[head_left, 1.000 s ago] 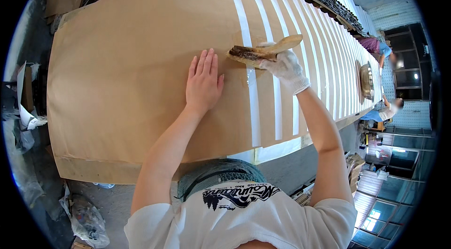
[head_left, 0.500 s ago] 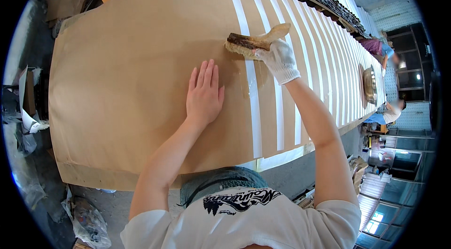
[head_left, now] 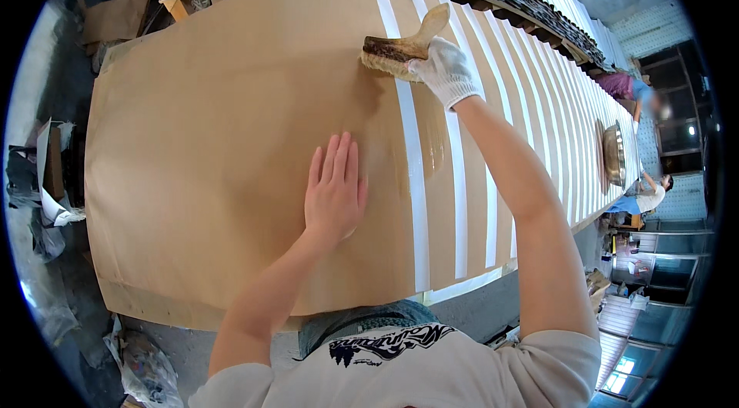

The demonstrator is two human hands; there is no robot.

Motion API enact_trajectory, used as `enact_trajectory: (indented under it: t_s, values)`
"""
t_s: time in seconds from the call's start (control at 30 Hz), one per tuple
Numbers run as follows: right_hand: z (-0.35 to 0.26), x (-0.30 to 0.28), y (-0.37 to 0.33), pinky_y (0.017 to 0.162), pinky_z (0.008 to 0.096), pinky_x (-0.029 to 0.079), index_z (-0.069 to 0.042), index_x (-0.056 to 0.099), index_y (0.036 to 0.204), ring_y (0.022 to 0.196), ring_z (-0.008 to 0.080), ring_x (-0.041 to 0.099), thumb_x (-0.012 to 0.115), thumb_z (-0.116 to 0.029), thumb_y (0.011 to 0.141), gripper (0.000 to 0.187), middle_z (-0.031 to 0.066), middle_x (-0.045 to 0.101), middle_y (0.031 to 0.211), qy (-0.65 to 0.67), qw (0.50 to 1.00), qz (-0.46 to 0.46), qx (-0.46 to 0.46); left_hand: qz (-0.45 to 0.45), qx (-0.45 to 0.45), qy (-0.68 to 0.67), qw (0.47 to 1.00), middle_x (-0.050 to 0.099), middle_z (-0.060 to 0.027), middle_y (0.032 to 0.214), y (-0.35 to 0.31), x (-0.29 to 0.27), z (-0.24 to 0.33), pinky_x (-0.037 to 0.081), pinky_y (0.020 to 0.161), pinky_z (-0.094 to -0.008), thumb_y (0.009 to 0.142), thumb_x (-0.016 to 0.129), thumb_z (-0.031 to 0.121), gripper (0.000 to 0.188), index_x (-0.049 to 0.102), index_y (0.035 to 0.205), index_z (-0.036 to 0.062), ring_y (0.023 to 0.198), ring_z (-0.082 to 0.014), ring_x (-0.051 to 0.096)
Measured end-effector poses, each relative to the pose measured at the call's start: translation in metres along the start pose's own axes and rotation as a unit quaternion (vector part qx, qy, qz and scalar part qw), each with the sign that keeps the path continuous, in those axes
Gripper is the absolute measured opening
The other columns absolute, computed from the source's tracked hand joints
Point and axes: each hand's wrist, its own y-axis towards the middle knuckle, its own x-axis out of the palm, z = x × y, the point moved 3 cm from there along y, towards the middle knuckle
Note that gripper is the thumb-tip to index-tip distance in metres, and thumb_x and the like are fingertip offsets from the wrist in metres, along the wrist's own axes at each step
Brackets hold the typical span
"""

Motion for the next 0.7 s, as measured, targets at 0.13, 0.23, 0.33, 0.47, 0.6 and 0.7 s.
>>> enact_trajectory:
  t_s: [0.13,0.23,0.33,0.47,0.6,0.7]
  values:
    - [0.005,0.009,0.031,0.08,0.0429,0.057,-0.006,0.065,0.1,0.09,0.0346,0.071,0.077,-0.036,0.08,0.038,0.0169,0.072,0.091,-0.002,1.0,-0.004,-0.009,-0.011,-0.002,-0.007,1.0,0.03,-0.0145,0.161,0.002,-0.002,0.002,0.02,0.123,-0.0476,0.097,0.054,0.025,0.063,0.035,0.15,-0.0037,0.151,-0.0288,0.026]
    - [0.002,0.013,0.054,0.081,0.0427,0.057,-0.008,0.065,0.1,0.092,0.0335,0.071,0.076,-0.036,0.081,0.036,0.0152,0.072,0.094,-0.022,1.0,-0.015,-0.002,-0.019,-0.006,-0.015,1.0,0.03,-0.015,0.161,0.003,-0.002,0.002,0.02,0.123,-0.0486,0.097,0.054,0.024,0.064,0.035,0.15,-0.0039,0.151,-0.0292,0.026]
    - [0.005,0.023,0.079,0.081,0.0426,0.055,0.0,0.065,0.09,0.088,0.0372,0.069,0.079,-0.041,0.078,0.044,0.0201,0.069,0.091,0.001,1.0,0.001,-0.003,-0.03,-0.01,-0.025,0.999,0.03,-0.0155,0.161,0.004,-0.002,0.001,0.021,0.123,-0.0496,0.096,0.055,0.024,0.065,0.035,0.15,-0.004,0.15,-0.0299,0.027]
    - [0.007,0.033,0.111,0.084,0.0426,0.055,-0.006,0.065,0.102,0.093,0.0353,0.069,0.078,-0.04,0.08,0.042,0.0169,0.071,0.096,-0.002,1.0,0.004,-0.013,-0.037,-0.016,-0.026,0.999,0.03,-0.0158,0.161,0.007,-0.001,0.0,0.021,0.122,-0.0502,0.093,0.058,0.023,0.067,0.035,0.15,-0.0041,0.15,-0.0309,0.028]
    - [0.013,0.046,0.138,0.086,0.0431,0.056,-0.018,0.067,0.116,0.098,0.0316,0.071,0.075,-0.034,0.084,0.037,0.0108,0.073,0.102,-0.001,1.0,0.006,-0.015,-0.046,-0.018,-0.022,0.999,0.03,-0.0161,0.161,0.008,0.0,0.0,0.022,0.122,-0.0506,0.09,0.06,0.023,0.07,0.035,0.15,-0.0038,0.149,-0.0323,0.028]
    - [0.015,0.058,0.16,0.088,0.0428,0.056,-0.013,0.065,0.113,0.1,0.0326,0.07,0.076,-0.037,0.083,0.04,0.0127,0.072,0.103,0.009,1.0,-0.003,-0.002,-0.046,-0.013,-0.019,0.999,0.03,-0.0169,0.161,0.009,0.0,0.0,0.023,0.121,-0.0514,0.09,0.061,0.023,0.071,0.035,0.151,-0.0034,0.149,-0.0329,0.029]
